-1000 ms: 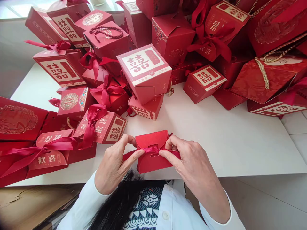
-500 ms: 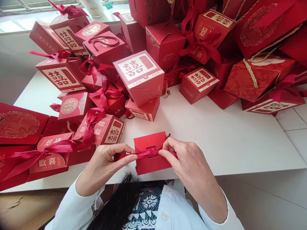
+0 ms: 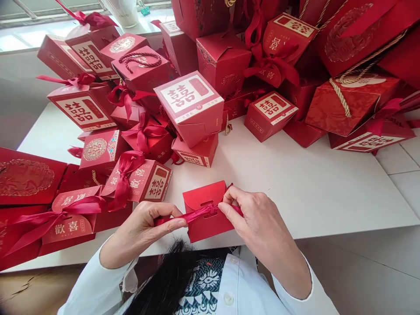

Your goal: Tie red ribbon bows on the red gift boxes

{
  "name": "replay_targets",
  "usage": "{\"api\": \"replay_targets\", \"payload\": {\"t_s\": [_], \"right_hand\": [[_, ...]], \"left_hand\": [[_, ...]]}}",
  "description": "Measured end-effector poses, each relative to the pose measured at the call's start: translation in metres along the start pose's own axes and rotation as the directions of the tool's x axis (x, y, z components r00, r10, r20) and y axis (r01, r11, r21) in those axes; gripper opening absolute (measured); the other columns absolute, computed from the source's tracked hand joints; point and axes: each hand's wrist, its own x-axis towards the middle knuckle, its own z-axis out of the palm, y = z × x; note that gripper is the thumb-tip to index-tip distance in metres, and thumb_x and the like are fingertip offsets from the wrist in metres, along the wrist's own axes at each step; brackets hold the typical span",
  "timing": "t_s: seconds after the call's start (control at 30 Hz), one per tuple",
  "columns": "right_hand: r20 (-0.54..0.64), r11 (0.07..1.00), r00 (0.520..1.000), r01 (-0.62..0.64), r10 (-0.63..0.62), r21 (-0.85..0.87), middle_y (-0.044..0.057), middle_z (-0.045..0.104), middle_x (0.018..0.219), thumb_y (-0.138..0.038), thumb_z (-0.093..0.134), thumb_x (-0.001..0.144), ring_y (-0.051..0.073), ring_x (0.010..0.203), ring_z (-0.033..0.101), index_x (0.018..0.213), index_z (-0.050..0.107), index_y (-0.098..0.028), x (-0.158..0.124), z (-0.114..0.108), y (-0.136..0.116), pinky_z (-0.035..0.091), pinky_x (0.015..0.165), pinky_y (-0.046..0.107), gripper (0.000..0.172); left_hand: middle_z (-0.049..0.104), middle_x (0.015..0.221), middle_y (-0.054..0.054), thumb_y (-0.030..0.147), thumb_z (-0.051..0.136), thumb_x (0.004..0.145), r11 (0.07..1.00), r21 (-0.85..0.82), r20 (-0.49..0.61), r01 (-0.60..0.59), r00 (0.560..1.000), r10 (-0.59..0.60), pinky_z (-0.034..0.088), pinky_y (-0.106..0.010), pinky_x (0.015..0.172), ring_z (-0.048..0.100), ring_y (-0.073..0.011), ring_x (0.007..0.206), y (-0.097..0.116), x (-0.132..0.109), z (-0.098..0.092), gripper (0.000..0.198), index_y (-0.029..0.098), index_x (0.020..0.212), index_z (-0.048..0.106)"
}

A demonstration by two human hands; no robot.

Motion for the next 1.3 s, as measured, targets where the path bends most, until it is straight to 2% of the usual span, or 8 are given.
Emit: {"api": "replay_targets", "payload": {"t_s": [0.13,0.3,0.47,0.73,0.9,1.03,1.17,1.3], "right_hand": [[-0.005,1.000,1.000,0.011,-0.011,0.012,-0.005,0.053,0.059,-0.034,0.049,0.090,0.011,0.050,0.044,0.069,0.051,-0.023,0.000,-0.001,-0.001,0.033,0.048,0.022,0.024],[0.017,0.999,1.000,0.005,-0.006,0.041,-0.006,0.054,0.060,-0.040,0.048,0.091,0.011,0.051,0.044,0.071,0.053,-0.023,-0.002,-0.003,-0.004,0.033,0.049,0.022,0.027],[0.004,1.000,1.000,0.014,-0.014,-0.004,-0.005,0.056,0.063,-0.040,0.053,0.089,0.011,0.051,0.043,0.074,0.054,-0.023,-0.004,-0.002,-0.004,0.033,0.050,0.022,0.022],[-0.010,1.000,1.000,0.000,0.000,0.003,-0.005,0.051,0.056,-0.031,0.048,0.089,0.011,0.049,0.040,0.068,0.052,-0.023,-0.003,0.000,-0.004,0.030,0.048,0.022,0.022],[-0.048,0.999,0.998,-0.039,0.039,0.011,-0.006,0.045,0.053,-0.027,0.050,0.087,0.010,0.047,0.036,0.068,0.052,-0.022,-0.002,0.004,-0.008,0.029,0.048,0.022,0.020],[-0.035,0.999,0.998,-0.046,0.046,-0.005,-0.007,0.044,0.053,-0.026,0.050,0.086,0.010,0.048,0.034,0.067,0.051,-0.022,-0.001,0.005,-0.009,0.028,0.049,0.022,0.019],[-0.006,1.000,1.000,-0.030,0.030,-0.006,-0.006,0.048,0.055,-0.026,0.049,0.085,0.010,0.048,0.037,0.069,0.052,-0.022,0.000,0.006,-0.006,0.029,0.049,0.022,0.017],[0.004,0.999,0.999,-0.041,0.041,0.003,-0.005,0.050,0.056,-0.022,0.048,0.083,0.011,0.050,0.039,0.071,0.054,-0.022,0.002,0.006,-0.004,0.029,0.050,0.022,0.013]], "left_hand": [[0.048,0.054,0.004,0.046,0.051,0.088,0.998,-0.068,0.046,-0.001,0.999,0.004,0.032,-0.016,0.050,0.040,-0.0063,0.050,0.011,-0.006,0.000,0.038,0.014,0.070,0.062],[0.062,0.059,0.001,0.042,0.052,0.088,0.979,-0.199,0.096,0.046,0.995,-0.027,0.040,-0.016,0.050,0.059,-0.0098,0.051,0.021,-0.001,0.010,0.029,0.015,0.079,0.059],[0.057,0.052,0.004,0.039,0.047,0.091,0.975,-0.218,-0.021,0.037,0.999,-0.043,0.038,-0.015,0.044,0.049,-0.0055,0.038,0.022,0.005,0.017,0.032,0.015,0.071,0.055],[0.051,0.056,0.004,0.033,0.052,0.088,0.986,-0.146,-0.110,-0.083,0.992,0.067,0.027,-0.016,0.036,0.032,-0.0042,0.042,0.016,0.005,0.011,0.031,0.014,0.065,0.060],[0.053,0.058,0.003,0.030,0.057,0.087,0.983,-0.068,-0.072,-0.170,0.984,0.165,0.038,-0.017,0.048,0.044,-0.0071,0.050,0.011,0.003,0.004,0.025,0.015,0.070,0.066],[0.064,0.077,-0.001,0.018,0.065,0.082,0.912,0.021,-0.073,-0.410,0.909,0.410,0.047,-0.020,0.066,0.057,-0.0107,0.070,0.014,0.002,0.001,0.007,0.020,0.081,0.072],[0.068,0.094,-0.004,0.018,0.073,0.074,0.832,0.165,-0.091,-0.530,0.831,0.548,0.050,-0.030,0.081,0.059,-0.0169,0.087,0.026,0.010,0.005,0.006,0.023,0.077,0.074],[0.073,0.101,-0.005,0.013,0.074,0.072,0.736,0.118,-0.044,-0.666,0.737,0.674,0.049,-0.035,0.089,0.060,-0.0193,0.094,0.028,0.030,0.010,0.008,0.020,0.074,0.074]]}}
